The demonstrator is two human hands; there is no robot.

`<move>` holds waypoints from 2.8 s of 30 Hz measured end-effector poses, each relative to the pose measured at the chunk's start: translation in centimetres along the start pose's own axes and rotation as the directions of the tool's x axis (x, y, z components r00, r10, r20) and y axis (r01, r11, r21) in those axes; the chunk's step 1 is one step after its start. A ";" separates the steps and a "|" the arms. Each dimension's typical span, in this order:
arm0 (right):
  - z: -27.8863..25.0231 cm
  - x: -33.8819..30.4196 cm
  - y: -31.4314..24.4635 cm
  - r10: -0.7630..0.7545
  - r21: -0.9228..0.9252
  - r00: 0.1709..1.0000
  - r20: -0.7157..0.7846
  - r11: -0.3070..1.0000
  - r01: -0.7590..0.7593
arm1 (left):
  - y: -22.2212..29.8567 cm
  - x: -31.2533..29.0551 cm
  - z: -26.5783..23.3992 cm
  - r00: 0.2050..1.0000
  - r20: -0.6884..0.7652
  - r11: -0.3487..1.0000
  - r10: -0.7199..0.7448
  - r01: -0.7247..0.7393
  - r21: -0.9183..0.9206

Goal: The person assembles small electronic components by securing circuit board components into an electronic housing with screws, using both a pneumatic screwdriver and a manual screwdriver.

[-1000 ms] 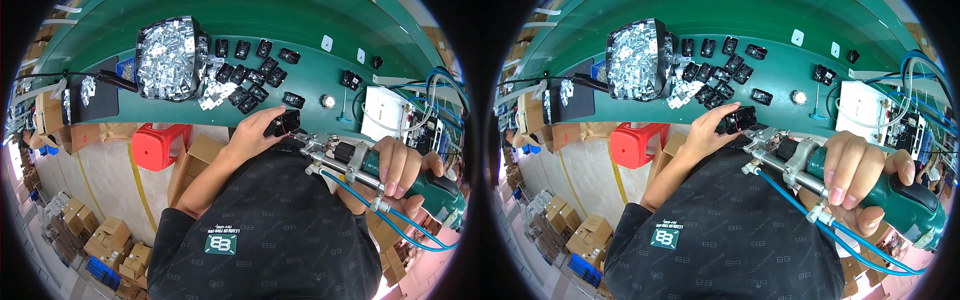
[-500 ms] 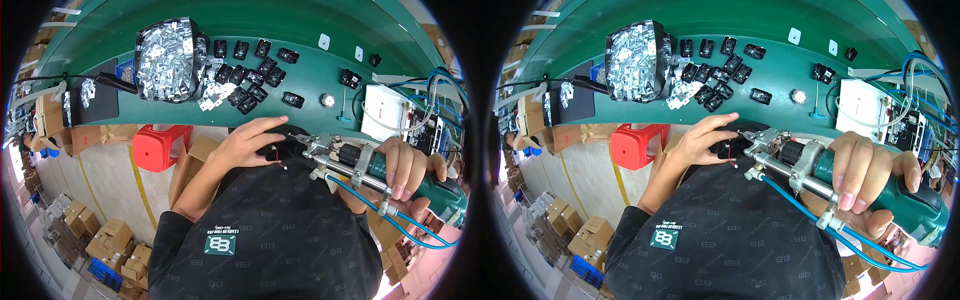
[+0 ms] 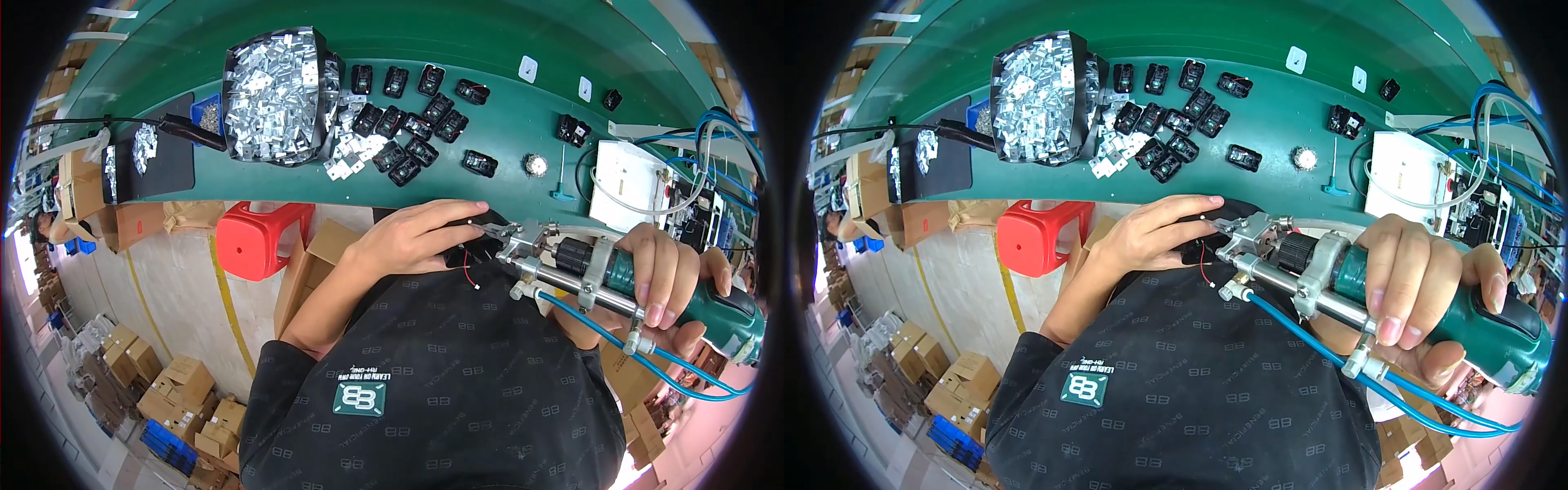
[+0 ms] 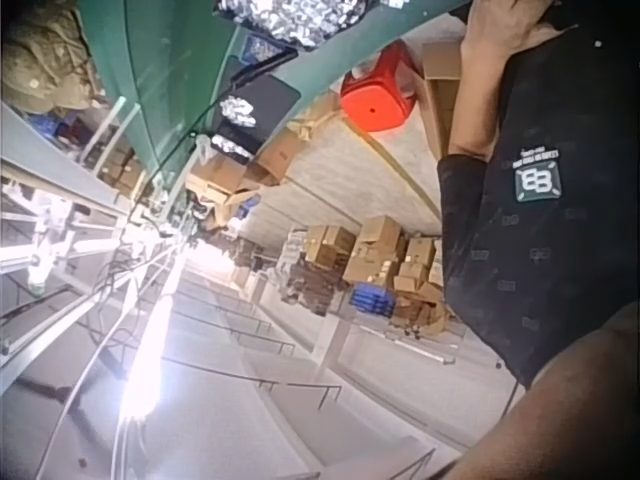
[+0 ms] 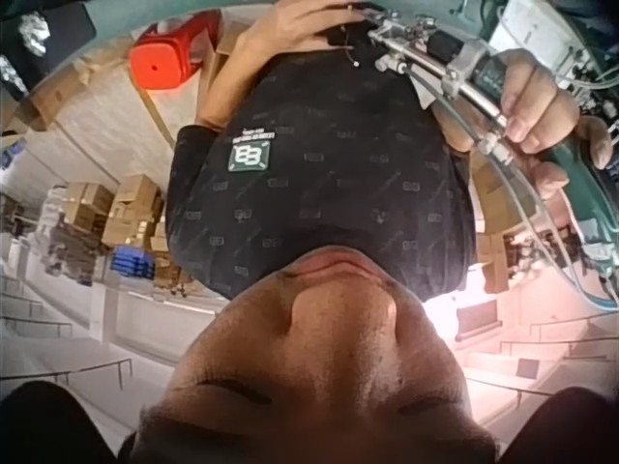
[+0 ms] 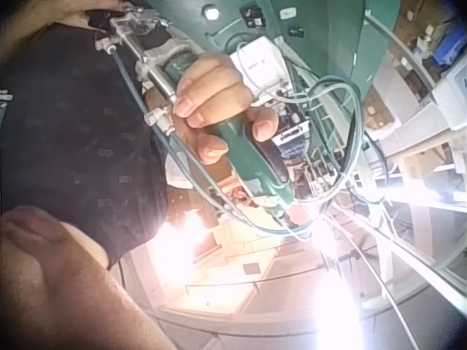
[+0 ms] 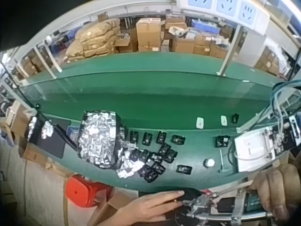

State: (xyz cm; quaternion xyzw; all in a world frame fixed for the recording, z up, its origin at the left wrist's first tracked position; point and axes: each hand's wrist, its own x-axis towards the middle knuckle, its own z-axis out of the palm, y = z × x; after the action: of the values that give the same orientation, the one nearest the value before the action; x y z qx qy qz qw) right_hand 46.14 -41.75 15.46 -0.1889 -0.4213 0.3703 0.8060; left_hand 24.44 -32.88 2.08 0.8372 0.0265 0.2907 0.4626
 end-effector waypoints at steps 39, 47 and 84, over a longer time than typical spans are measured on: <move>-0.5 -0.2 -0.4 0.063 -0.049 0.997 0.043 0.997 -0.061 | 0.7 0.5 -0.4 0.986 0.163 0.994 -0.016 -0.001 0.105; -1.3 -0.4 -0.5 0.085 -0.054 0.990 0.114 0.995 -0.080 | 1.4 0.5 0.0 0.980 0.190 0.982 -0.060 0.025 0.185; -1.7 0.0 -1.0 0.059 0.045 0.946 0.319 0.996 -0.077 | 1.3 0.7 1.3 0.970 -0.182 0.979 -0.162 0.182 0.094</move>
State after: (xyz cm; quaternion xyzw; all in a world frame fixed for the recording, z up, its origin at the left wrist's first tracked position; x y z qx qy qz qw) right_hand 47.93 -42.40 15.13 -0.1184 -0.5281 0.4354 0.7194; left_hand 25.35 -34.38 2.94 0.8274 0.1553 0.3194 0.4351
